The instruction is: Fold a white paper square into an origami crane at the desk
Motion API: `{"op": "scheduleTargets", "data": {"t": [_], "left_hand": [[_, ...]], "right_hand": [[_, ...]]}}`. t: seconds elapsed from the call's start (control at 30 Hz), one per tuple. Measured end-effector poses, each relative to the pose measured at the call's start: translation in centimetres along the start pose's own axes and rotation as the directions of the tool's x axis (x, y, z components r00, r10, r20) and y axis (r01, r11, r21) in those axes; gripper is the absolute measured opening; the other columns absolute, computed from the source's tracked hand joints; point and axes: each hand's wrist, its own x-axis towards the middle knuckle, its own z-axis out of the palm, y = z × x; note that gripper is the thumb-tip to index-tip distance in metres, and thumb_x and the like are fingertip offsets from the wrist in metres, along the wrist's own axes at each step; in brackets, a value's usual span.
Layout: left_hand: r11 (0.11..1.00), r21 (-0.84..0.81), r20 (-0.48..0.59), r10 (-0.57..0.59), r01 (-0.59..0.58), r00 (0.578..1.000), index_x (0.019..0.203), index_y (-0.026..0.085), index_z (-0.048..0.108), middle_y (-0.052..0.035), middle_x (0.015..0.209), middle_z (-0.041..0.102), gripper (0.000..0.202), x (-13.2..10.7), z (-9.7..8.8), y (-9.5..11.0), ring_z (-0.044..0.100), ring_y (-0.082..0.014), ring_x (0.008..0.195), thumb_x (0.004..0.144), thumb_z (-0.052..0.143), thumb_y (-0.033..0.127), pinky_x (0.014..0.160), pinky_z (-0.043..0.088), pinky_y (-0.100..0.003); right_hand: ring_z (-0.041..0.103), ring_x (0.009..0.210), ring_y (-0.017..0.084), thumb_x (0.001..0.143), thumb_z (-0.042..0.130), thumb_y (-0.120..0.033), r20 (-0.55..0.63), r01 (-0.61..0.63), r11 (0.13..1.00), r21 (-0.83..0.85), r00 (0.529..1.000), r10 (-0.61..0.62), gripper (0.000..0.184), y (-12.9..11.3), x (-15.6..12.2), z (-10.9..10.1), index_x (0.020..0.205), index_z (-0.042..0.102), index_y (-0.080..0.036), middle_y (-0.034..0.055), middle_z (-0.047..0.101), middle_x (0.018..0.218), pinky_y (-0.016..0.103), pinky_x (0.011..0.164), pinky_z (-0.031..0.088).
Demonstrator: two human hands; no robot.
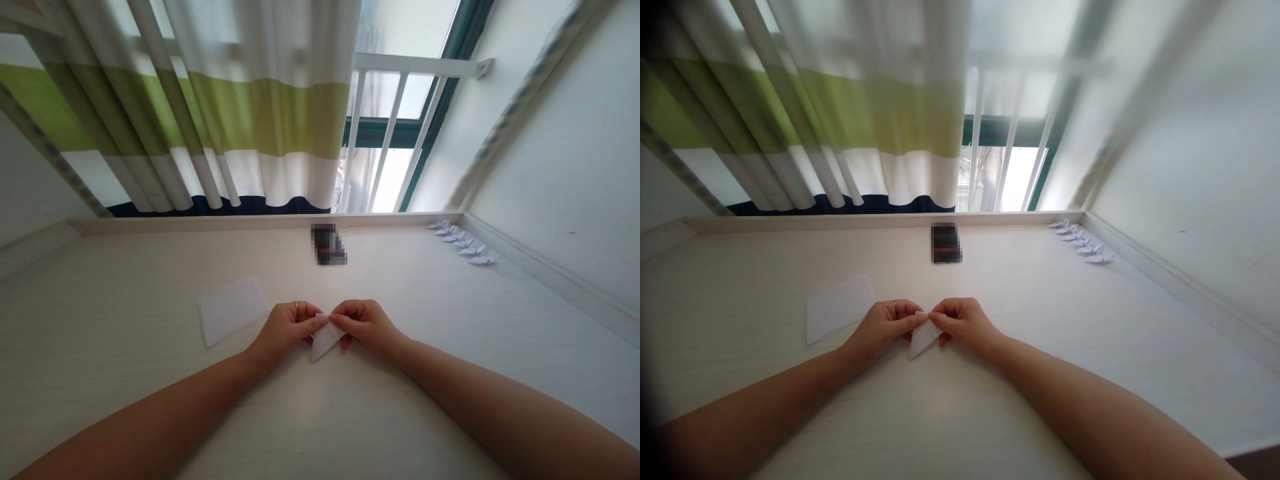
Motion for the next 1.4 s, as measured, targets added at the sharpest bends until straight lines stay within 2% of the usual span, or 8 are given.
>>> {"op": "scheduleTargets", "data": {"t": [0.4,0.6,0.93,1.07,1.2,1.27,1.4], "left_hand": [[1.000,0.027,-0.012,0.012,-0.012,1.000,0.067,0.012,0.061,0.0006,0.056,0.060,0.022,-0.13,0.03,0.16,0.052,-0.0092,0.051,0.056,0.070,0.030,0.050,0.042,-0.021],[1.000,-0.007,0.019,0.023,-0.022,1.000,0.069,0.012,0.064,-0.0008,0.058,0.063,0.022,-0.10,-0.03,0.31,0.053,-0.0101,0.053,0.062,0.065,0.033,0.054,0.043,-0.023],[0.996,-0.086,0.028,-0.008,0.010,1.000,0.061,0.012,0.061,0.0011,0.051,0.059,0.016,-0.57,0.14,0.66,0.050,-0.0078,0.048,0.064,0.063,0.027,0.049,0.040,-0.020],[0.993,-0.111,0.052,-0.026,0.032,0.998,0.064,0.012,0.061,-0.0004,0.055,0.061,0.017,-0.51,0.12,0.66,0.054,-0.0097,0.051,0.068,0.059,0.029,0.052,0.041,-0.022],[0.995,-0.100,0.057,-0.008,0.013,0.998,0.064,0.011,0.060,-0.0023,0.055,0.062,0.029,-0.30,0.13,0.58,0.055,-0.0112,0.052,0.072,0.053,0.038,0.052,0.041,-0.023],[0.998,-0.064,0.046,0.001,0.002,0.999,0.063,0.011,0.060,-0.0014,0.054,0.061,0.029,-0.20,0.11,0.46,0.053,-0.0102,0.050,0.070,0.056,0.039,0.051,0.041,-0.022],[1.000,0.017,0.013,0.011,-0.011,1.000,0.065,0.012,0.060,0.0019,0.054,0.059,0.022,-0.09,0.01,0.16,0.050,-0.0081,0.049,0.059,0.068,0.031,0.050,0.040,-0.020]], "right_hand": [[0.054,0.042,0.008,0.064,0.060,-0.038,0.045,-0.009,1.000,0.022,0.999,0.008,0.026,-0.21,-0.19,-0.01,0.064,0.060,-0.012,-0.0014,0.058,0.053,0.019,0.042,0.041],[0.054,0.042,0.008,0.065,0.060,-0.039,0.037,0.011,1.000,0.023,0.999,-0.012,0.027,-0.02,-0.12,-0.14,0.065,0.060,-0.012,-0.0016,0.058,0.052,0.019,0.041,0.042],[0.055,0.042,0.009,0.068,0.058,-0.037,0.060,0.032,0.999,0.010,0.998,-0.033,0.025,-0.02,-0.30,-0.02,0.066,0.059,-0.013,-0.0019,0.057,0.052,0.019,0.042,0.042],[0.054,0.040,0.008,0.067,0.058,-0.036,0.034,0.031,0.999,0.015,0.999,-0.031,0.024,-0.07,-0.25,-0.07,0.064,0.058,-0.013,-0.0026,0.056,0.050,0.018,0.040,0.041],[0.054,0.040,0.008,0.066,0.059,-0.037,0.043,0.032,0.999,0.034,0.999,-0.033,0.025,0.02,-0.16,-0.13,0.065,0.058,-0.012,-0.0026,0.056,0.050,0.018,0.040,0.041],[0.054,0.040,0.008,0.066,0.059,-0.037,0.050,0.029,0.999,0.033,0.998,-0.031,0.026,0.03,-0.17,-0.11,0.064,0.058,-0.012,-0.0023,0.056,0.051,0.018,0.040,0.041],[0.055,0.041,0.008,0.067,0.059,-0.036,0.064,0.018,1.000,0.016,0.998,-0.019,0.025,-0.20,-0.29,0.00,0.064,0.059,-0.011,-0.0012,0.058,0.052,0.018,0.041,0.041]]}}
